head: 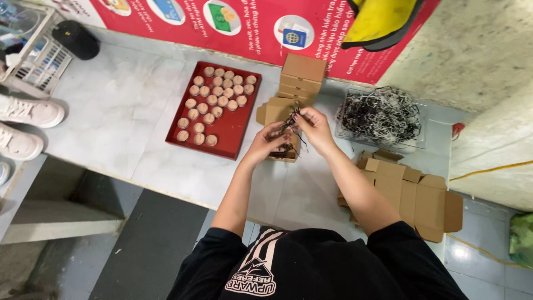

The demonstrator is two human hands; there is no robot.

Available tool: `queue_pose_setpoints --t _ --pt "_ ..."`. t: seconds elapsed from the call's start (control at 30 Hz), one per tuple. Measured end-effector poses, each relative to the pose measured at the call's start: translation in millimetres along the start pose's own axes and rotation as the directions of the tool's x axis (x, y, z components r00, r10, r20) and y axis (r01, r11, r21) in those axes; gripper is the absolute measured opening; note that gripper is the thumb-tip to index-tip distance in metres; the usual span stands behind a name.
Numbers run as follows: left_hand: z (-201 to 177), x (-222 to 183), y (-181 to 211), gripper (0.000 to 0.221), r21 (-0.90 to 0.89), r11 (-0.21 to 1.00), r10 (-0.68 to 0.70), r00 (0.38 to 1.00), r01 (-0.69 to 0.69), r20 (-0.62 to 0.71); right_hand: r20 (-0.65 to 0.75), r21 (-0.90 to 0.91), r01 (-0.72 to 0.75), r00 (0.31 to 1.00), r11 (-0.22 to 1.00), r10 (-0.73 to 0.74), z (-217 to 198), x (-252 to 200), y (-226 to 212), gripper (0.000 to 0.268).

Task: The person is preparing small boxes with paper filler and adding items for packaging.

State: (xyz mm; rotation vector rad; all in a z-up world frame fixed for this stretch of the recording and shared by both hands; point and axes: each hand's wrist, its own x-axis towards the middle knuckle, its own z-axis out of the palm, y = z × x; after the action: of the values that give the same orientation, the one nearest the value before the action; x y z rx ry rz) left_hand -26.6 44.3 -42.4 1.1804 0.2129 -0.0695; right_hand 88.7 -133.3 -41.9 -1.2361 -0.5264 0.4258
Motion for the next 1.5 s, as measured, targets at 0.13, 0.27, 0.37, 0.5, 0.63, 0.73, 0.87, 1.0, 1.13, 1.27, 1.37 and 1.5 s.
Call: queue_pose_setpoints --t 0.13,0.27,0.37,0.5,0.63,0.73,0.87,1.0,1.13,1.27,1.37,1.5 --pt "-47 29 -59 0.030 0.155 0.963 0.232 0.972 -0.222 -0.048 0.019 -0.111 0.087 0.996 0.990 -0.085 6 7 33 0.005" --pt "-60 32 -65 0.028 0.441 0.826 0.438 0.893 -0.352 -0.107 0.034 -0.462 -0.061 0.996 0.885 0.087 4 0 60 0.011" --pt "-46 14 -37 0.032 0.628 0.730 0.444 0.886 -0.271 -0.134 0.046 -0.710 -0.142 0.968 0.690 0.248 -3 -7 77 0.020" --pt "-37 -11 -10 0.035 0.901 0.427 0.492 0.854 -0.071 -0.166 0.204 -0.971 0.180 0.966 0.156 0.157 2 -11 56 0.034" --pt "-30 -17 -25 0.030 0.957 0.289 0.466 0.878 -0.032 -0.112 0.216 -0.976 0.214 0.944 0.034 0.251 13 -11 44 0.034" --pt "-5 -24 -23 0.033 0.993 0.112 0.271 0.961 0.035 -0.064 0.220 -0.959 0.267 0.914 -0.098 0.340 19 -12 56 0.038" --pt "-14 -5 -64 0.038 0.994 -0.106 0.127 0.992 0.009 0.004 0.243 -0.950 0.287 0.928 -0.123 0.283 17 -4 78 0.024" --pt "-37 19 -82 0.023 0.999 0.044 0.039 0.999 -0.028 0.026 0.078 -0.958 0.000 0.962 0.286 0.261 2 8 94 0.021" --pt "-44 32 -62 0.021 0.979 0.200 -0.028 0.999 -0.024 0.031 -0.014 -0.820 -0.169 0.961 0.547 0.276 -23 15 110 0.022" --pt "-51 39 -56 0.021 0.956 0.294 -0.002 1.000 -0.020 0.022 -0.016 -0.713 -0.216 0.956 0.667 0.292 -28 12 109 0.022" --pt "-50 37 -53 0.023 0.899 0.437 0.039 0.998 0.030 -0.052 -0.035 -0.612 -0.273 0.947 0.742 0.319 -27 5 112 0.022" --pt "-51 36 -53 0.023 0.810 0.584 0.249 0.961 -0.049 -0.122 -0.050 -0.367 -0.281 0.958 0.887 0.283 -33 -5 128 0.019"
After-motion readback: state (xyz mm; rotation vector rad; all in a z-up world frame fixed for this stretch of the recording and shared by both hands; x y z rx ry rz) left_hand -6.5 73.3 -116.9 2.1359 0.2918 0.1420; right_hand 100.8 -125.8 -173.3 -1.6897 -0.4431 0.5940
